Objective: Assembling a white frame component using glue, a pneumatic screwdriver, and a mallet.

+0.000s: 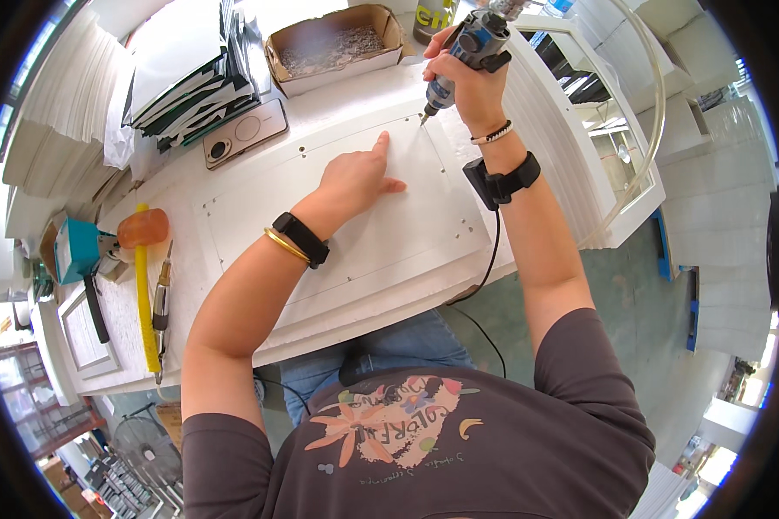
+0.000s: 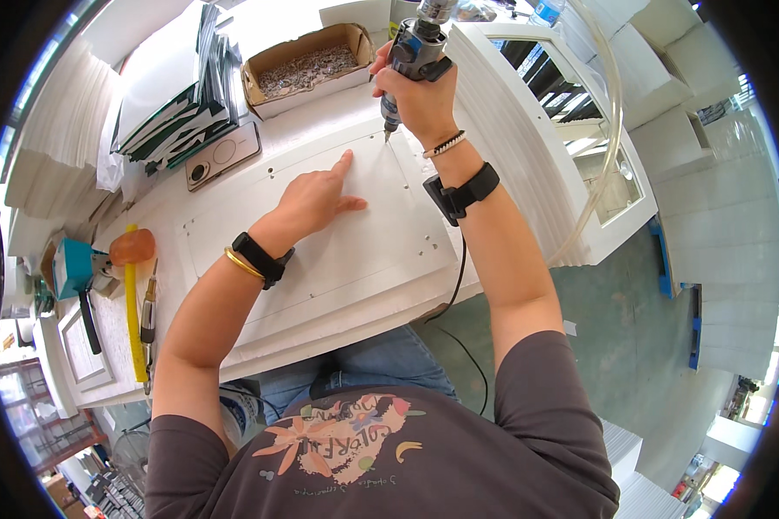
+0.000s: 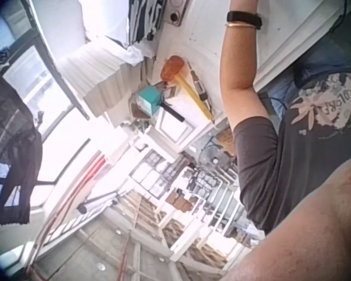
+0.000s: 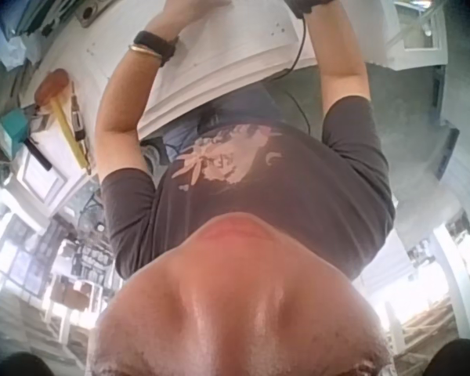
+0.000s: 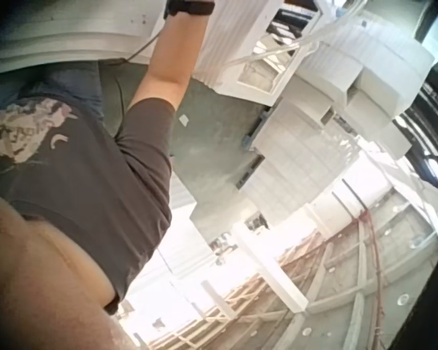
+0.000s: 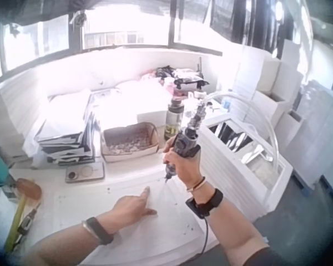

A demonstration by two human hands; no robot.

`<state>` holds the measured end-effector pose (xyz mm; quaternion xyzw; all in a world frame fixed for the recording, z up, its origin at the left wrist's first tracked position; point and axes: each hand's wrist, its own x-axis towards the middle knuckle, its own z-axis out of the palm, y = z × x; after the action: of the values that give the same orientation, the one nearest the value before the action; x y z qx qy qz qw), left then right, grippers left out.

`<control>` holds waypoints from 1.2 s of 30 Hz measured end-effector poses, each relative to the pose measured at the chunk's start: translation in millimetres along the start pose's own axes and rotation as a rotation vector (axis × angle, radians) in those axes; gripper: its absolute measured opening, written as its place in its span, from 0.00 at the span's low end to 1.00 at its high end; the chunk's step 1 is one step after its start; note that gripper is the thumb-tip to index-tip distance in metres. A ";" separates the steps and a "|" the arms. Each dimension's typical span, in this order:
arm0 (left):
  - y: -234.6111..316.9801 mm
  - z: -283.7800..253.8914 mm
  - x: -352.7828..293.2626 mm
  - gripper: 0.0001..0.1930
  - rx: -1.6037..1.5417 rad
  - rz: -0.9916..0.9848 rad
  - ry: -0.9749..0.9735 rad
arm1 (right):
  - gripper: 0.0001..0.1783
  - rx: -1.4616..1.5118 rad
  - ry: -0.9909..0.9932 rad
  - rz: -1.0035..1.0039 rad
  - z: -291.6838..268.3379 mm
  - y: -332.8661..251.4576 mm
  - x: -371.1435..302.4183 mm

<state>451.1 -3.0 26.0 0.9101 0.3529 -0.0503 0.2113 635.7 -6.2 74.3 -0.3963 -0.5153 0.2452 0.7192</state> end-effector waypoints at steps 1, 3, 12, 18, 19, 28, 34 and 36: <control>-0.1 0.7 0.2 0.42 -0.002 0.000 -0.001 | 0.05 -0.008 -0.010 0.012 0.6 0.1 0.6; -0.2 1.4 0.8 0.43 0.005 -0.007 -0.005 | 0.05 0.005 -0.018 0.029 3.5 0.4 1.3; 0.3 1.1 -1.5 0.43 -0.005 -0.006 -0.013 | 0.08 -0.048 -0.092 0.069 7.6 1.7 4.3; -1.4 3.1 -0.4 0.43 -0.015 0.016 0.012 | 0.08 -0.086 -0.100 0.076 5.5 4.5 4.8; -1.4 2.8 -0.5 0.43 -0.016 0.017 0.012 | 0.08 -0.079 -0.097 0.073 5.9 6.1 4.4; -3.8 5.7 -0.5 0.43 -0.010 0.028 0.024 | 0.07 -0.067 -0.100 0.088 8.6 10.6 0.6; -1.8 2.7 -0.4 0.42 -0.022 0.001 -0.017 | 0.07 -0.047 -0.075 0.108 6.4 14.0 1.0; -0.9 1.7 0.1 0.43 -0.001 0.014 0.000 | 0.07 -0.043 -0.062 0.131 4.1 13.7 -0.3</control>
<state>450.7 -3.1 24.1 0.9125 0.3463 -0.0487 0.2122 632.6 2.7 63.5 -0.4367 -0.5156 0.2927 0.6766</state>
